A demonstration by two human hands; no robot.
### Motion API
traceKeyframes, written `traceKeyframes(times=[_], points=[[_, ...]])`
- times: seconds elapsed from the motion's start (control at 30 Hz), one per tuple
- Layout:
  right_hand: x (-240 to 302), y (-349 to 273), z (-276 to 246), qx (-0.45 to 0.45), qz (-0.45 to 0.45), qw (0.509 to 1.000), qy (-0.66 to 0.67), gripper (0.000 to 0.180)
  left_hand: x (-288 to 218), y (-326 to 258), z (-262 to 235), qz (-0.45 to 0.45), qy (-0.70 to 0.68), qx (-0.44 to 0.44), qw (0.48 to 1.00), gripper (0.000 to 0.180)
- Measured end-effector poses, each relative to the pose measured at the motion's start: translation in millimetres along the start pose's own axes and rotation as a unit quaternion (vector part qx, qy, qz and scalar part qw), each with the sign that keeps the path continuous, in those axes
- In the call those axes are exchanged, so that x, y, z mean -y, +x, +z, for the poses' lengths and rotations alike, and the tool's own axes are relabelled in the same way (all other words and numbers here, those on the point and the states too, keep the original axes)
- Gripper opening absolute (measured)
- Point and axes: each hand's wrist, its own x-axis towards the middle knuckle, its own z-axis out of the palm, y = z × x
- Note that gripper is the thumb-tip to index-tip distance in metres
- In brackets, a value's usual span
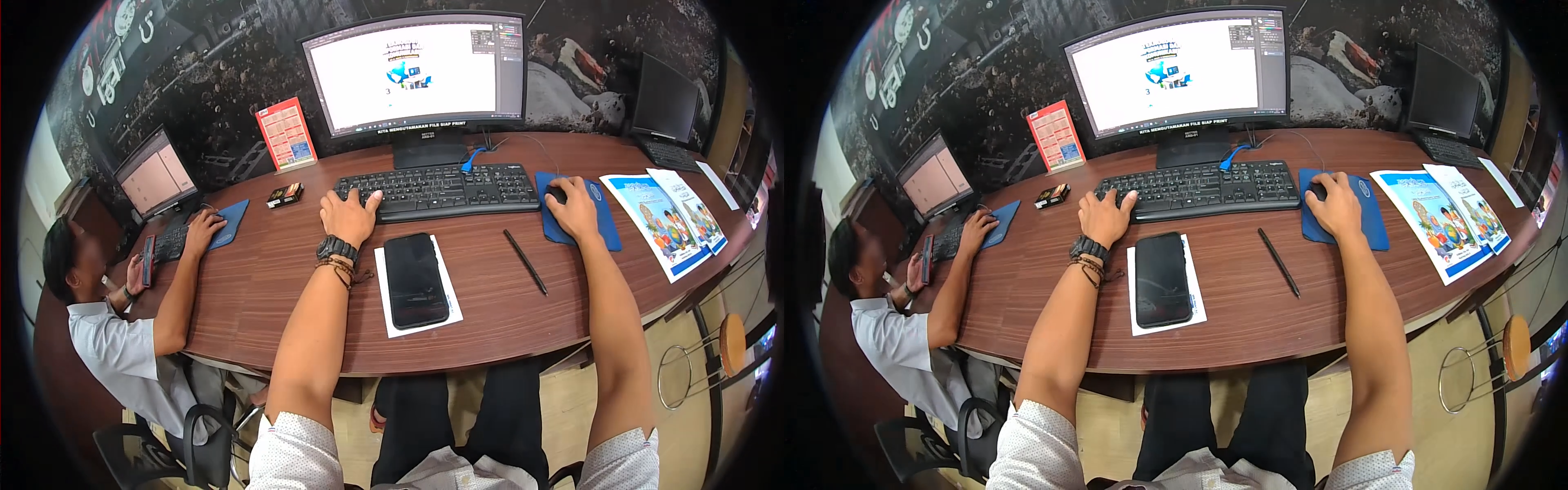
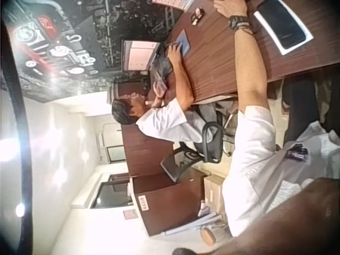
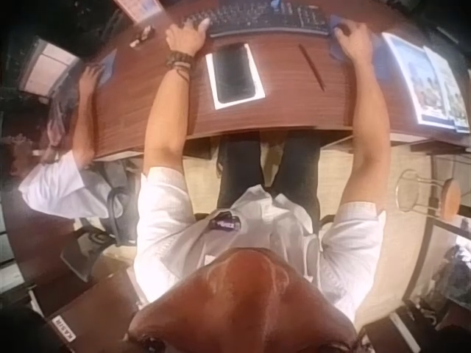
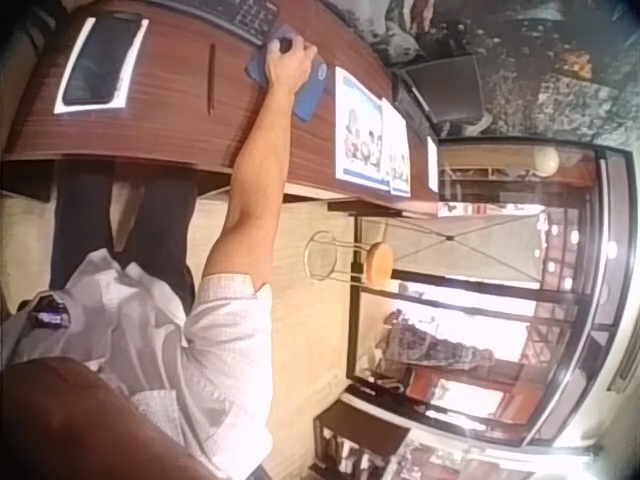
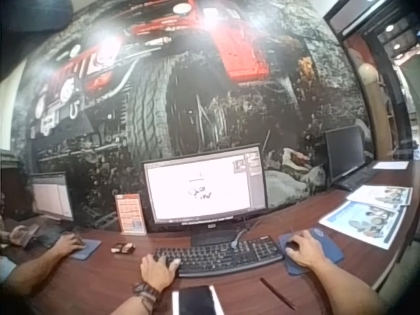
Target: Designing a school book cover using graphic design software on a computer.
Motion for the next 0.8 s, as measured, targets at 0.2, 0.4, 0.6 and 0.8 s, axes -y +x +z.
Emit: traceKeyframes(times=[0.2, 0.4, 0.6, 0.8], points=[[-1.2, 0.3, 1.7, 0.003, 0.014, 1.000, -0.002, 0.035, -0.7, 0.4, -0.1, -0.005, 0.004, 0.005, 1.000, 0.073], [1.0, -2.0, -0.6, 0.007, 0.017, 1.000, 0.010, 0.034, -1.5, -1.1, -1.0, -0.008, 0.004, 0.009, 1.000, 0.073], [2.4, -1.7, -1.0, 0.006, 0.018, 1.000, 0.014, 0.034, -2.7, -0.9, -2.5, -0.007, 0.007, 0.011, 1.000, 0.073], [2.7, -1.3, -0.1, 0.005, 0.016, 1.000, 0.021, 0.034, -1.3, -0.8, -2.5, -0.002, 0.007, 0.001, 1.000, 0.072]])
